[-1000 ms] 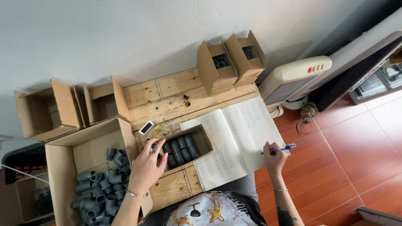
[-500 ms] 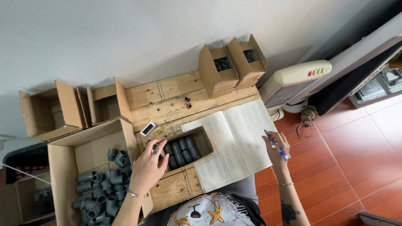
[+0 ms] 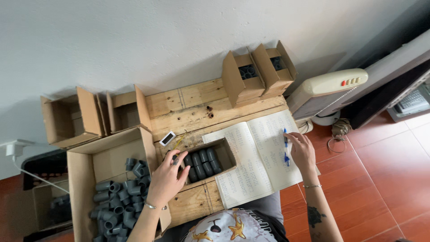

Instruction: The person repeatedly picks up gray plastic pipe fittings from a box, measures them with a yellow tape measure, and records the measurements in a notebook. The person handles each fitting one at a time, measures its length, and writes down the result before returning the fitting to the box.

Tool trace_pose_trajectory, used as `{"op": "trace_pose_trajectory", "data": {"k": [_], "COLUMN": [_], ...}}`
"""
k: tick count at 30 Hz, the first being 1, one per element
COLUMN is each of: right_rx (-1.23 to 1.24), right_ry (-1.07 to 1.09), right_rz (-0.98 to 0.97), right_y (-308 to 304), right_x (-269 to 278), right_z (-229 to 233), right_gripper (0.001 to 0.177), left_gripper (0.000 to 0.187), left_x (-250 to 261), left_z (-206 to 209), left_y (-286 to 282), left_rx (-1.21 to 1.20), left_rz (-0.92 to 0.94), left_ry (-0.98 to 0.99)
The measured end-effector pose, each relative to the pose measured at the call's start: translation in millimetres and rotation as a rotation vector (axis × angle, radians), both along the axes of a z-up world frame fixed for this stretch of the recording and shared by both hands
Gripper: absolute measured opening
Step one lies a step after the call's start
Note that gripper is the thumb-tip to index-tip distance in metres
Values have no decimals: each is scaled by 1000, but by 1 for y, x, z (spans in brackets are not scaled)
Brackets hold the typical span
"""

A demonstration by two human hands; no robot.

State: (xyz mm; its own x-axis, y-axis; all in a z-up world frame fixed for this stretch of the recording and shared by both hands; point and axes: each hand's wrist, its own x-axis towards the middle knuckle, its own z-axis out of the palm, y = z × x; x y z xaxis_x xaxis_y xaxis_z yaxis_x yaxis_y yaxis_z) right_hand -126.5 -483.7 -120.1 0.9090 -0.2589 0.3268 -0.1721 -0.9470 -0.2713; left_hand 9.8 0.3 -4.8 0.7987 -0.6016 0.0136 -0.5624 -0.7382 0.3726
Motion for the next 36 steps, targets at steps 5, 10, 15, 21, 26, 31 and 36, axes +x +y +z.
{"op": "trace_pose_trajectory", "data": {"k": [5,10,15,21,26,31,36], "right_rx": [31,28,95,217,303,401,639], "right_ry": [-32,-144,-214,-290,-317,-341,-169], "right_rz": [-65,-105,-103,57,119,221,414], "right_y": [9,22,40,96,144,181,229], "right_x": [0,8,24,61,78,87,94], "right_z": [-1,5,5,36,82,118,159], "right_gripper": [43,44,39,39,35,37,33], "left_gripper": [34,26,28,26,20,10,12], "left_x": [9,33,56,68,73,65,38], "left_z": [18,37,-1,-72,-58,12,62], "left_y": [16,63,119,130,126,121,87], "left_rx": [-141,-126,302,344,353,338,127], "left_rz": [70,296,396,232,223,275,201], "left_ry": [50,18,65,183,219,231,-13]}}
